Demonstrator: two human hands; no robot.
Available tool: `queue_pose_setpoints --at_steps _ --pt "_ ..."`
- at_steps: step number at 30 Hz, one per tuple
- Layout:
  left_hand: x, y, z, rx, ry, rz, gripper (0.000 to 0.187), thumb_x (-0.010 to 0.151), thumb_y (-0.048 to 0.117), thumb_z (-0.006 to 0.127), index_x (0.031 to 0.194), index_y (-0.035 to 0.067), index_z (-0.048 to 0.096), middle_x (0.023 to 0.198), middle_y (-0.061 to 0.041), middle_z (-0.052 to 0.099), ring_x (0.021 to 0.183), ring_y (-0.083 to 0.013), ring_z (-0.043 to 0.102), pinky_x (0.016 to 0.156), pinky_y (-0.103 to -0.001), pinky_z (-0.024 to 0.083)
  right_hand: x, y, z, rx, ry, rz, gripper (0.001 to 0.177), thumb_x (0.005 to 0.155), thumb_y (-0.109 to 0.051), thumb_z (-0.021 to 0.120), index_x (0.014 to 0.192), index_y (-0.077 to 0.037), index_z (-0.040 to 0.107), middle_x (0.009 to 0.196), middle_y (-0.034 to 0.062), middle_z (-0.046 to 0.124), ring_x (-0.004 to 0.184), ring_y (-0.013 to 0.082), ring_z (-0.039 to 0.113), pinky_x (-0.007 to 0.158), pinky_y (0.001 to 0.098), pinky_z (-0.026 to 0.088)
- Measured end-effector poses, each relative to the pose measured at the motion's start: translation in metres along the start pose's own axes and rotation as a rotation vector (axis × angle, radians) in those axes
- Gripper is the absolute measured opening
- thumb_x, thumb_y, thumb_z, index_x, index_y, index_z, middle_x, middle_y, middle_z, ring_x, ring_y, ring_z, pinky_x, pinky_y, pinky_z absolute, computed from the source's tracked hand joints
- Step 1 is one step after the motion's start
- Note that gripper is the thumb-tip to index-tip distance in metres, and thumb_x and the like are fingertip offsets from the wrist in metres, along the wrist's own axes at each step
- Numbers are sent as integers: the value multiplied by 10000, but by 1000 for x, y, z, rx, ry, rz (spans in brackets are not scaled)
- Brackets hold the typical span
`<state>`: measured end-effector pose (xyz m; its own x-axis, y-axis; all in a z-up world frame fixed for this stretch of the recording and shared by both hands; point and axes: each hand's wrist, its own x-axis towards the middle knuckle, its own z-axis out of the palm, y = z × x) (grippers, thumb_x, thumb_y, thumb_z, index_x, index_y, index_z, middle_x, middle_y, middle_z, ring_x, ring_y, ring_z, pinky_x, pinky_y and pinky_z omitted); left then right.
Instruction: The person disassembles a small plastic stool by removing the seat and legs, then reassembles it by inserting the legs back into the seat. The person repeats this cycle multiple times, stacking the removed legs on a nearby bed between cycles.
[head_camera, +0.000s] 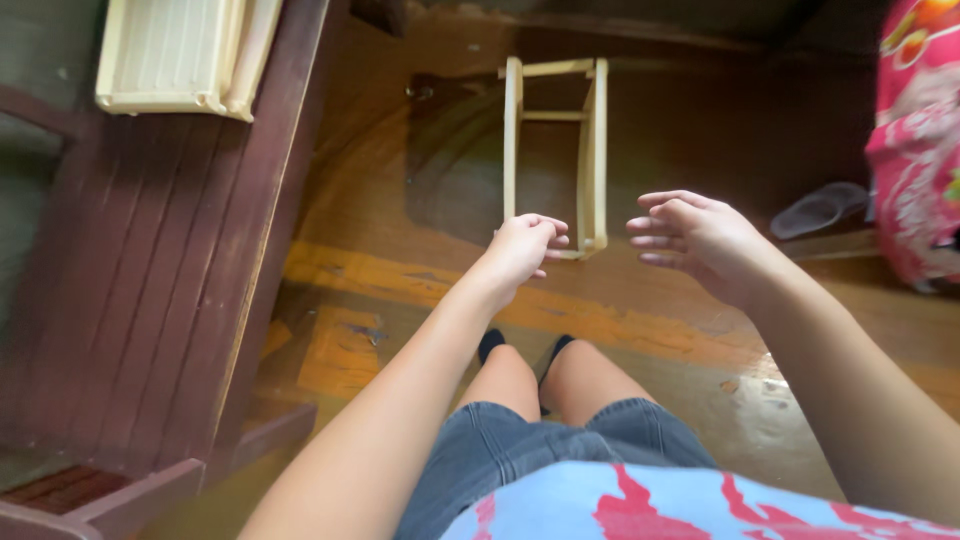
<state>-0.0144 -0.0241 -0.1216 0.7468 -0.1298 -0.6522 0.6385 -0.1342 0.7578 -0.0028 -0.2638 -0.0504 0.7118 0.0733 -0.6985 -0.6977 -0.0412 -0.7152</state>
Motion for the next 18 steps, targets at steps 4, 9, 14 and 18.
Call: queue_pose_setpoints --at_steps 4,9,14,18 --pt "55 -47 -14 -10 8 -40 308 961 258 533 1131 68 708 1046 -40 742 892 -136 676 669 -327 532 44 36 9 -15 15 29 316 1005 -154 485 1283 -49 592 1129 118 692 1020 239 666 899 405 564" --pt "139 -106 -33 24 25 -11 292 970 248 526 1105 58 702 988 -38 742 804 -130 669 623 -317 523 124 89 12 -66 12 15 329 1025 -153 449 1294 -28 590 1143 109 690 1031 224 665 907 387 569" --pt "215 -166 -33 75 198 170 304 954 216 514 1199 47 578 927 -87 689 769 -176 667 638 -364 544 212 148 14 -196 45 32 336 1046 -202 459 1310 -35 583 1164 116 670 1042 212 646 916 379 556" --pt "280 -210 -36 251 231 265 401 946 244 548 1299 62 496 1054 -117 686 897 -221 698 784 -365 570 279 192 9 -390 117 -31 377 1016 -195 463 1347 -49 571 1254 126 664 1128 217 641 960 372 546"
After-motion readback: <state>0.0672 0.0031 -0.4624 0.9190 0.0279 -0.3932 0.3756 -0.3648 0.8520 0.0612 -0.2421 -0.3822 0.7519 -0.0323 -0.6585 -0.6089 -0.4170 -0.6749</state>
